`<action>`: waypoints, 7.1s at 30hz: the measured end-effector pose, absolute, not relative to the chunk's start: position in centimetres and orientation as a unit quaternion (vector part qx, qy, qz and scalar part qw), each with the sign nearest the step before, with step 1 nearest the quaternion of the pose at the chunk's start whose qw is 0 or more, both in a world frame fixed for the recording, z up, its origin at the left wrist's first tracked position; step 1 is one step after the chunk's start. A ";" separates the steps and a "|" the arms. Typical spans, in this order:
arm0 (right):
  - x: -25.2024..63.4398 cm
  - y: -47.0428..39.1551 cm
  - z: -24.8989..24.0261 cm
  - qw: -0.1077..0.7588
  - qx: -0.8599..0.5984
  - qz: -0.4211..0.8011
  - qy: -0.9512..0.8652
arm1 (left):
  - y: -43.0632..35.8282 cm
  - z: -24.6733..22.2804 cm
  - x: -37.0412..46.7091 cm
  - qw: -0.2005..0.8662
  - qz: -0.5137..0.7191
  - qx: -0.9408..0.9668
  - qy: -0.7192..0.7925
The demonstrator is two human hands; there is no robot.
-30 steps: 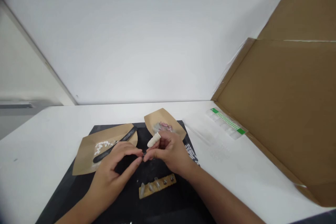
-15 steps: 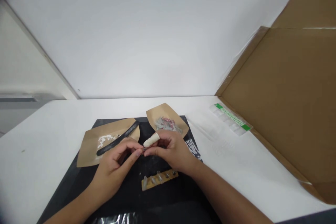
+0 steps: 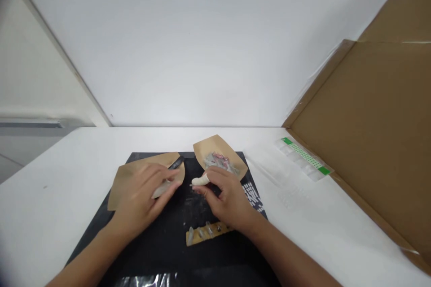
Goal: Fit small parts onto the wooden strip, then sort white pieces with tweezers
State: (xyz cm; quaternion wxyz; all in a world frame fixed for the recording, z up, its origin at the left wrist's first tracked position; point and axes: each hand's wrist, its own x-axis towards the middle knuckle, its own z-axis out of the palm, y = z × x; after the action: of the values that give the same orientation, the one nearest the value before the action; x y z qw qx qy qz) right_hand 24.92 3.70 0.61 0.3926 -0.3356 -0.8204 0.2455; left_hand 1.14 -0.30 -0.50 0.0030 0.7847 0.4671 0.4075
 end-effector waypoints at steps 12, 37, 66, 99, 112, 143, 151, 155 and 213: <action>26.1 5.0 -0.6 0.326 -0.351 0.128 -0.868 | 1.5 -2.6 -3.4 -0.069 0.186 0.773 0.602; 26.8 6.0 -0.7 0.363 -0.352 0.082 -0.859 | -0.5 0.9 -1.8 0.077 0.190 0.788 0.580; 27.4 6.3 -0.5 0.341 -0.384 0.033 -0.858 | -2.2 0.7 0.9 0.126 0.094 0.896 0.415; 27.7 6.6 -0.1 0.391 -0.405 -0.002 -0.826 | -2.2 0.2 1.8 0.070 0.171 0.888 0.421; 27.7 6.5 -0.3 0.393 -0.397 0.012 -0.829 | 0.5 -0.7 -0.6 -0.079 0.165 0.814 0.552; 24.7 4.2 -0.8 0.418 -0.334 0.022 -0.845 | -0.6 -0.1 0.7 0.104 0.267 0.781 0.556; 22.8 3.4 -0.8 0.453 -0.345 -0.109 -0.815 | -1.5 0.6 1.8 0.214 0.354 0.774 0.480; 22.0 3.4 -0.7 0.480 -0.329 -0.175 -0.794 | -2.0 0.7 2.2 0.301 0.367 0.729 0.493; 21.2 4.0 0.5 0.400 -0.338 -0.134 -0.841 | -2.5 0.5 3.2 0.230 0.380 0.745 0.498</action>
State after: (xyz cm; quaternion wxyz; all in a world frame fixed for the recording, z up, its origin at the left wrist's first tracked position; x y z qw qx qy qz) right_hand 21.18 4.00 0.52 0.4001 -0.3376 -0.8415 -0.1338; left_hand 3.21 -2.48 0.53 0.2298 0.7451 0.4978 0.3799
